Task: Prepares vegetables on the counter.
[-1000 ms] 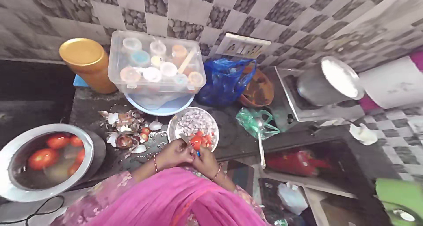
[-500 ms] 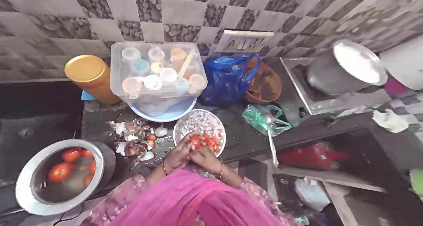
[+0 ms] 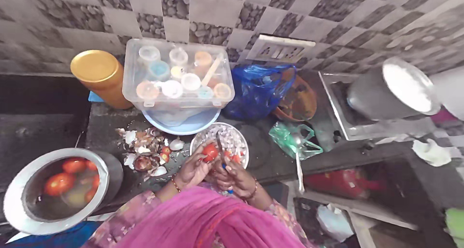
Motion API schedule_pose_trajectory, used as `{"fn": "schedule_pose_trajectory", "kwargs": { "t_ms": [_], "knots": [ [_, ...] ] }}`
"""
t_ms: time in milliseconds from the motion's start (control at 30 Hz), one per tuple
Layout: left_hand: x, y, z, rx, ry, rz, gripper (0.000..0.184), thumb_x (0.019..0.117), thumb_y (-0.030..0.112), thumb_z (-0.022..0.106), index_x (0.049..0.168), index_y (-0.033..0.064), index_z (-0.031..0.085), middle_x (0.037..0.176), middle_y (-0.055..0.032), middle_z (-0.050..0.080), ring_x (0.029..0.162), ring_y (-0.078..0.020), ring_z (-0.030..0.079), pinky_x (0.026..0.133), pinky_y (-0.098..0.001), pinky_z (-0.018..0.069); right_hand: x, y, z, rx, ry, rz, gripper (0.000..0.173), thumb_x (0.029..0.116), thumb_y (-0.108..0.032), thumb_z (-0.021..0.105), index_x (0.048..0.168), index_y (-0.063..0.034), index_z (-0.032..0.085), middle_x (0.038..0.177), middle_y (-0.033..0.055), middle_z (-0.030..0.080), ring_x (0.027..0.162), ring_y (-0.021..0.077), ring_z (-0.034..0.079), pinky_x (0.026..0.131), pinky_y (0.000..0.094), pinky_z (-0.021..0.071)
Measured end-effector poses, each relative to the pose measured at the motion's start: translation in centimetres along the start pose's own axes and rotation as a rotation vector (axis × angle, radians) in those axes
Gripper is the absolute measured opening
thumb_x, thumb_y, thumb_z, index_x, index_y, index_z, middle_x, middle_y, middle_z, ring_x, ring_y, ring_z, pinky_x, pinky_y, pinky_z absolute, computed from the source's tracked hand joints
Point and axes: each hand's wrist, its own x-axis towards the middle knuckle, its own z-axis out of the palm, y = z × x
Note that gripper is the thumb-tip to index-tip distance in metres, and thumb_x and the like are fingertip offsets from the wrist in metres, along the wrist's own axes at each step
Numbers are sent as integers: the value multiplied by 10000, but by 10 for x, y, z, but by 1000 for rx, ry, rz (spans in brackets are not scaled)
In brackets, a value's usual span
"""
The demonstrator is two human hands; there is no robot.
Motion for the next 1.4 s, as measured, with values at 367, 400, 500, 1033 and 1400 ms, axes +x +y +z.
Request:
{"fn": "schedule_pose_trajectory", "kwargs": {
  "t_ms": [367,400,500,1033,1400],
  "knots": [
    [4,-7,3,246,-34,-93,508,966,106,548,1453,123,406,1454,-58,546,1275,-207,586,1022,-375,516,0,0,-5,-732,667,-59,408,928,-199,683,1233,43,560,918,37,669,709,46,633,665,226,562],
    [3,-6,4,268,-58,-116,526,964,112,547,1462,136,379,1465,-56,534,1279,-209,581,1022,-379,514,-1,-1,-4,-681,688,-74,379,924,-165,683,1220,45,571,926,41,674,708,44,638,661,220,565],
    [2,-5,9,226,-47,-207,648,938,108,563,1505,180,258,1489,-73,502,1307,-256,563,1056,-437,500,-7,-4,-5,-619,703,-118,345,891,-109,715,1184,38,610,979,57,688,750,58,663,689,231,588],
    [-5,1,26,987,93,-155,461,727,11,774,1173,1,659,1023,32,713,848,-31,678,787,-223,586,-53,-1,-19,-855,667,-114,350,942,-252,642,1156,24,618,872,25,628,711,27,580,675,226,517],
    [-4,-4,22,1320,-58,-38,327,878,120,716,1149,-58,668,1093,-54,690,904,19,647,840,-163,549,-45,13,-11,-969,662,184,420,990,-377,612,1052,38,627,852,96,605,759,161,572,730,362,496]
  ]
}}
